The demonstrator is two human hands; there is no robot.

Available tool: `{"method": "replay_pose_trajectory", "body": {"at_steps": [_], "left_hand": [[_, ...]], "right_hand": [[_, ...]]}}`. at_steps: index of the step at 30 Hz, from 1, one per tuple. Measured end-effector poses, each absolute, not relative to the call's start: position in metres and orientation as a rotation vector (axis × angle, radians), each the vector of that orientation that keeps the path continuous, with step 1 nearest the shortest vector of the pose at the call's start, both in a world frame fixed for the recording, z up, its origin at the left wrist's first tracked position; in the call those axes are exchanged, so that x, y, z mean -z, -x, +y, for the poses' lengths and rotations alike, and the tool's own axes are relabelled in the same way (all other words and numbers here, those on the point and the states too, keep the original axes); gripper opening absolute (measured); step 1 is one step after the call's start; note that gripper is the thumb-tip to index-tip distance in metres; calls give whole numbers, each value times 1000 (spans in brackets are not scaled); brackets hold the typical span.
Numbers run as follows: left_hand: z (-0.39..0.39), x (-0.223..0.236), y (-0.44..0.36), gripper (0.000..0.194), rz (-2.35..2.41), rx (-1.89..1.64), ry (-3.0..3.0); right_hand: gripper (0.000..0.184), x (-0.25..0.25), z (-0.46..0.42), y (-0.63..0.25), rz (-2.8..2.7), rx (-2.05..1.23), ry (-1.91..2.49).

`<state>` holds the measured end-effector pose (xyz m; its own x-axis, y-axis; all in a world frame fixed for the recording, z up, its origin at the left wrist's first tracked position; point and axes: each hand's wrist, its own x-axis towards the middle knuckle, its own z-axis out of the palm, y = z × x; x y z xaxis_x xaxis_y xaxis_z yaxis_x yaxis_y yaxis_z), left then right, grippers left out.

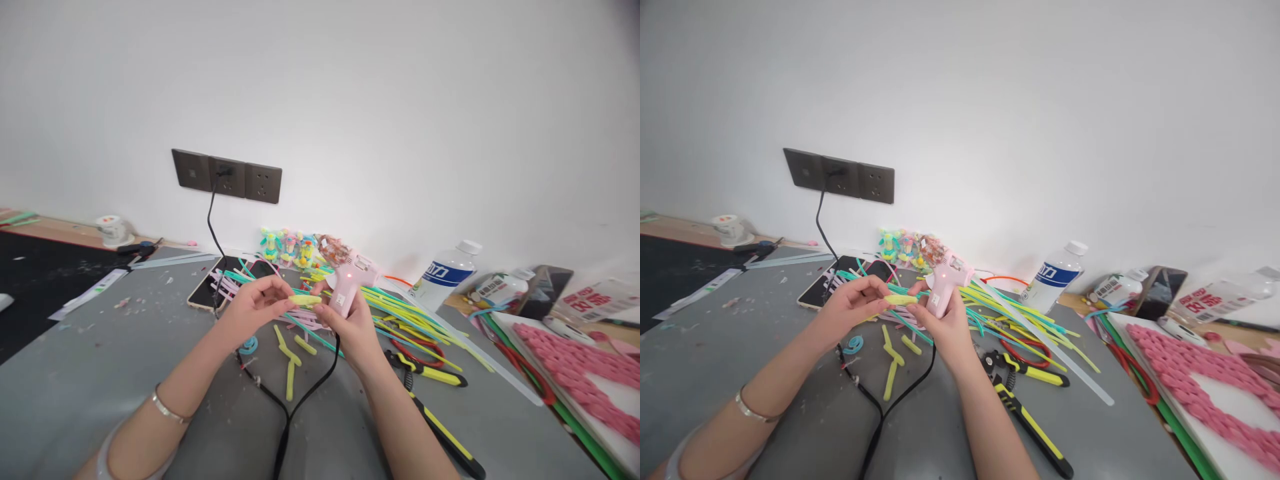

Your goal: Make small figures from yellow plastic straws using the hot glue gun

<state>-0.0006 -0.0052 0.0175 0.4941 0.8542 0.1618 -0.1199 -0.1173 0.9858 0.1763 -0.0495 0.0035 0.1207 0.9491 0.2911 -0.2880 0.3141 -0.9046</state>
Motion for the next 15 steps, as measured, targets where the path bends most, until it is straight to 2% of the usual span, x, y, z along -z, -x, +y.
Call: {"method": "replay_pose_trajectory", "body": {"at_steps": [15], "left_hand": [[-3, -9, -3, 32, 674, -904, -1194]], "right_hand": [[31, 2, -47, -183, -1191, -952, 875]]}}
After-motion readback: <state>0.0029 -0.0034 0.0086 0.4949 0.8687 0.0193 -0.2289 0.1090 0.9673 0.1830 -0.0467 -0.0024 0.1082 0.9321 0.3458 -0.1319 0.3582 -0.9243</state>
